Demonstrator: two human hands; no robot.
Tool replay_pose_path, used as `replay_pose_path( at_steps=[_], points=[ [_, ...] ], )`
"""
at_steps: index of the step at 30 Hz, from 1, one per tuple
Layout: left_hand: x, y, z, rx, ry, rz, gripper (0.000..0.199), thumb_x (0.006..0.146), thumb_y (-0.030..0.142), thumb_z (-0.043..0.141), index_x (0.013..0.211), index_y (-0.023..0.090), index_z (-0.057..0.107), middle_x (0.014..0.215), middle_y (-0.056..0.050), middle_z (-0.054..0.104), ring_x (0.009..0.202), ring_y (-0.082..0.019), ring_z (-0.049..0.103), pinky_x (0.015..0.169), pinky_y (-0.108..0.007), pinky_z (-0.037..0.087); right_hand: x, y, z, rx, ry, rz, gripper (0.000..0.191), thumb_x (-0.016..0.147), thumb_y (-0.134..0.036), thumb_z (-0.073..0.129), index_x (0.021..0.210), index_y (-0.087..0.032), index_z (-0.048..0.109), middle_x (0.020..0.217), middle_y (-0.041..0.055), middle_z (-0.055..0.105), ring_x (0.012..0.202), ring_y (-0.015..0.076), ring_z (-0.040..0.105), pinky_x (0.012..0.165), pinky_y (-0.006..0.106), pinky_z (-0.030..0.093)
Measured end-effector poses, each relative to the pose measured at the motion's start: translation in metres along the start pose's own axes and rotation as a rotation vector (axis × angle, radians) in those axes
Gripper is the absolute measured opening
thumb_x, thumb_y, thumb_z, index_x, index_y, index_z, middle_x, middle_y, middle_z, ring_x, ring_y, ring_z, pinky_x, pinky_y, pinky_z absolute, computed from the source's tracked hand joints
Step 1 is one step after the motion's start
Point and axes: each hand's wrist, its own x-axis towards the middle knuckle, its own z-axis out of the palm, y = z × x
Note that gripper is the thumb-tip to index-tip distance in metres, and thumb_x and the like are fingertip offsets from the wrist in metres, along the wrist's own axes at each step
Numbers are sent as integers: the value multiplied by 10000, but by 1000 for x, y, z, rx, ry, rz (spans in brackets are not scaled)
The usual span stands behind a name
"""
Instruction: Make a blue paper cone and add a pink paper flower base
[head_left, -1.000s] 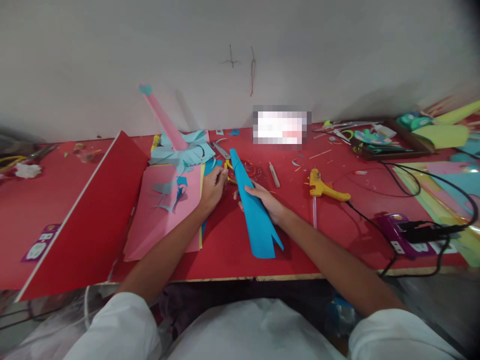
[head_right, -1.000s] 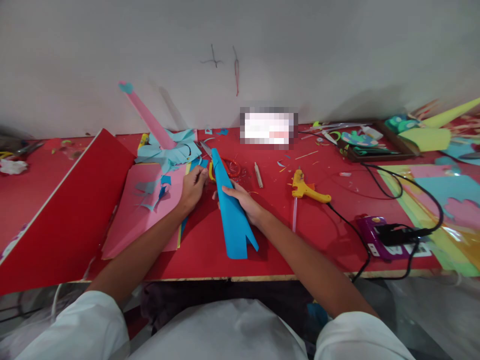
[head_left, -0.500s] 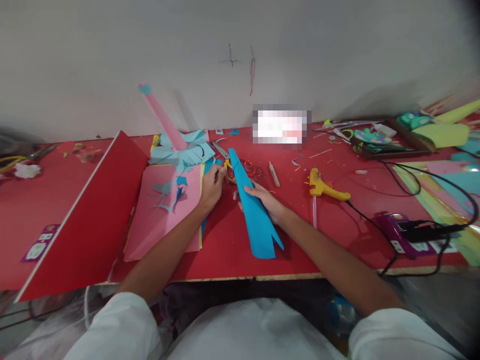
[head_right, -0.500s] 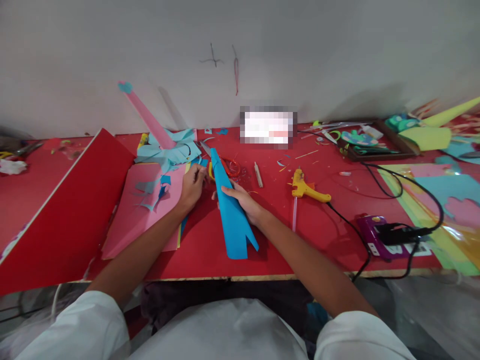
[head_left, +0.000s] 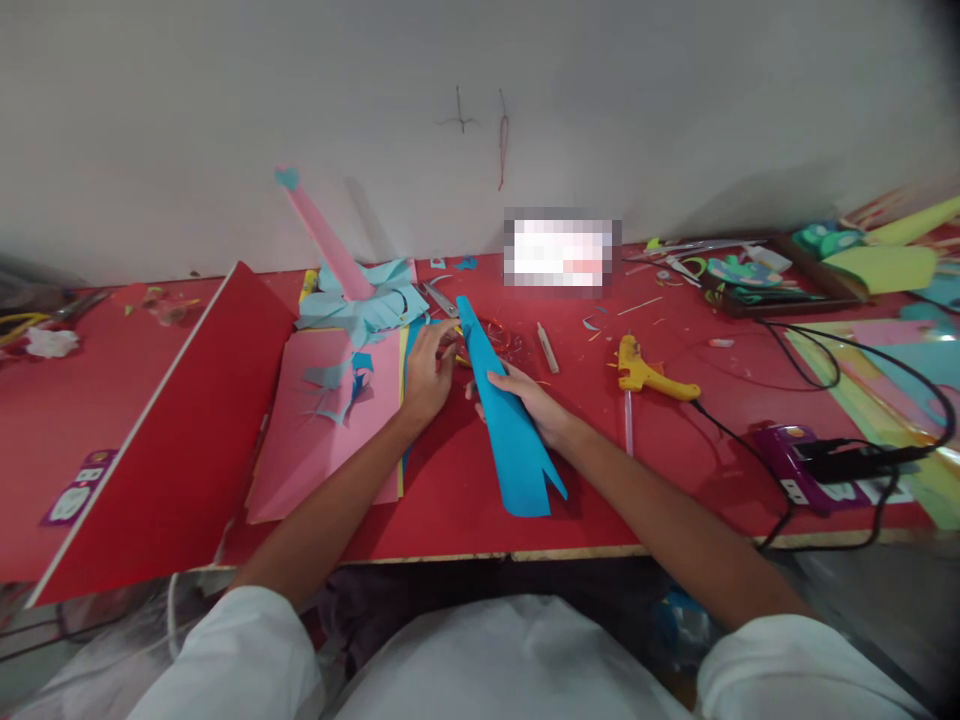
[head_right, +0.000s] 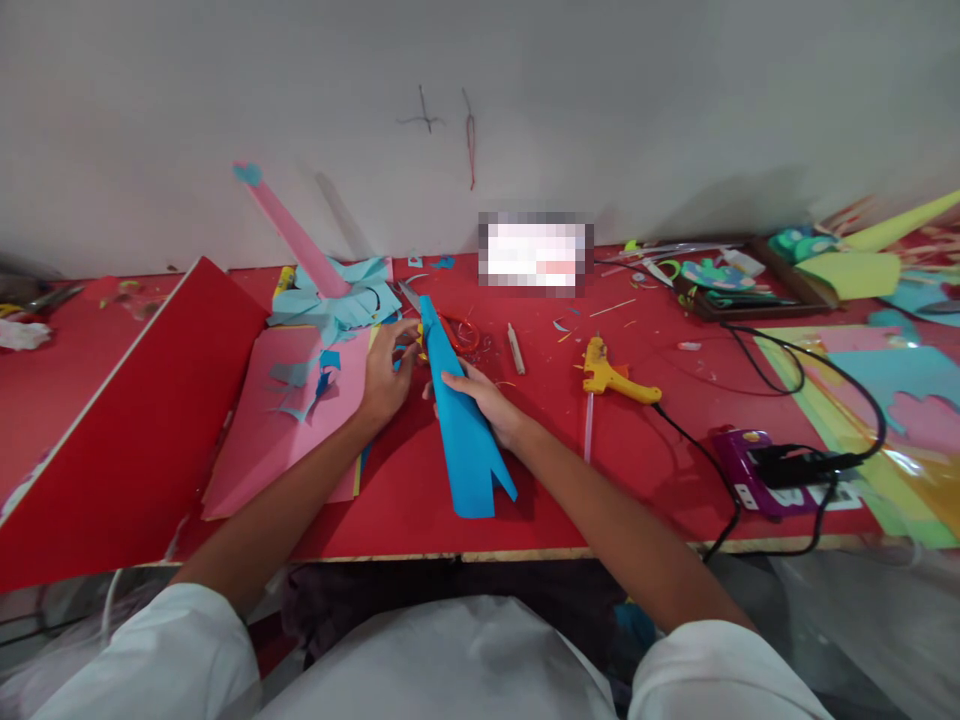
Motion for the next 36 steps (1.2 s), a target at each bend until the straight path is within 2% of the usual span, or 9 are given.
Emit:
replay_pose_path(
  at_steps=[4,9,18,27,29,33,36],
  points=[
    [0,-2,-1,57,-21,88,480,1162,504,457,1496,242,682,1246,-132,707,1108,-245,701,973,-412,617,-1,-1,1,-2,5,7,550,857,-487,895,1281,-249,638,1034,67,825,706,172,716,585,262,596],
    [0,-7,-1,77,-25,160,435,1173,422,461,1470,253,729,1246,-123,710,1121,-228,703,1016,-407,599,-1,-2,2,3,-3,3,566,865,-480,889,1305,-244,622,1022,65,822,692,170,717,578,263,595],
    [1,-15,0,50,-23,248,403,1156,280,489,1474,285,738,1236,-105,694,1114,-209,688,990,-391,600,0,0,-1,14,-26,1,545,897,-472,864,1317,-249,598,1013,64,820,667,175,712,531,268,571],
    [0,-9,-2,-1,-79,201,409,1146,263,482,1460,266,743,1291,-119,706,1145,-212,706,999,-378,602,0,0,-1,31,-12,0,564,890,-464,872,1326,-250,585,1005,58,818,680,173,717,556,271,587],
    [-1,-9,-2,-8,-94,173,430,1144,282,493,1527,271,688,1351,-124,714,1185,-224,701,1024,-389,599,0,-1,-2,33,-8,-2,548,893,-458,868,1317,-255,586,1010,57,816,686,174,713,558,273,590],
    [-1,-12,-1,-2,-119,116,532,1126,282,514,1656,269,551,1363,-130,720,1124,-218,705,1002,-388,606,0,-2,0,27,-4,3,507,889,-454,869,1273,-257,602,991,51,813,673,173,705,553,275,582],
    [-1,-14,0,20,-131,151,523,1107,212,500,1618,252,606,1363,-136,710,1153,-214,702,1026,-389,599,-1,-3,1,31,6,5,522,886,-449,871,1287,-248,604,980,53,812,667,173,707,553,275,579]
  ],
)
